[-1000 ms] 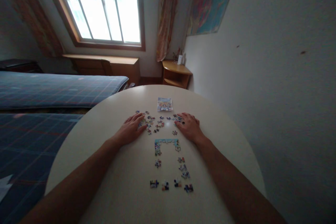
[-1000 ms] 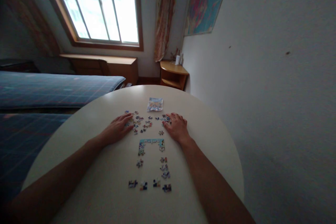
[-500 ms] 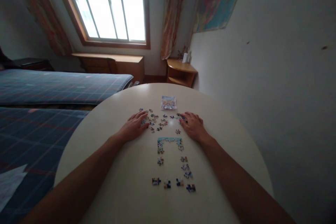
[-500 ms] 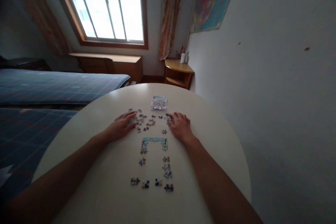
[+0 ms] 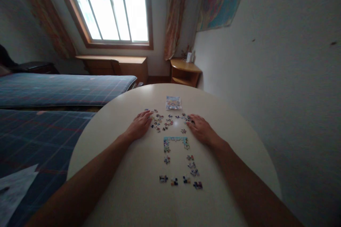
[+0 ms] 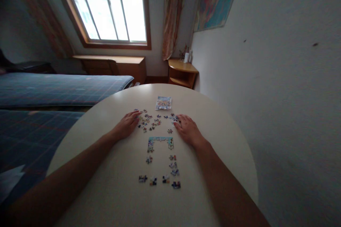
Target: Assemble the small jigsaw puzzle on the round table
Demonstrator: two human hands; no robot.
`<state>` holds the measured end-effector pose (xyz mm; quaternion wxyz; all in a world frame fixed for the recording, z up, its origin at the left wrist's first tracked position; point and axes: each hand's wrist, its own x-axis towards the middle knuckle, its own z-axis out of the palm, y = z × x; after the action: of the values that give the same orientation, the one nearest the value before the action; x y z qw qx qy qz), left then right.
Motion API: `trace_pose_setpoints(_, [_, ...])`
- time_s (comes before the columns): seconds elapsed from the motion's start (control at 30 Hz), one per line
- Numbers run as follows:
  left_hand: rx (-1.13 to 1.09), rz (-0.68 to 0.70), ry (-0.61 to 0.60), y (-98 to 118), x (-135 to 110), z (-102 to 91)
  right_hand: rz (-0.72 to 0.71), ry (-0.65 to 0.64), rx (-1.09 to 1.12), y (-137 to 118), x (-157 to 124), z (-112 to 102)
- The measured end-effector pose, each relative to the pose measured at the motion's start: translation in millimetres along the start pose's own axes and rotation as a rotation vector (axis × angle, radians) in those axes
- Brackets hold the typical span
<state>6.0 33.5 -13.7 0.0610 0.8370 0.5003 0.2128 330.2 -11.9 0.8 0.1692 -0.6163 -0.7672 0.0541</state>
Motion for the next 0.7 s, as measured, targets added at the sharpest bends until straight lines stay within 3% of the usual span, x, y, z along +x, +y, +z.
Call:
trace_pose_setpoints(0.3, [0.012,-0.066,0.031,3.9,3.2,2.6,-0.030,-0.013,0.001,6.8,-4.2,-4.2])
trace_pose_setpoints(0.7, [0.004,-0.093,0.081,5.8,6.7,2.6,-0.027,-0.003,0.124,20.4,-8.2,-27.5])
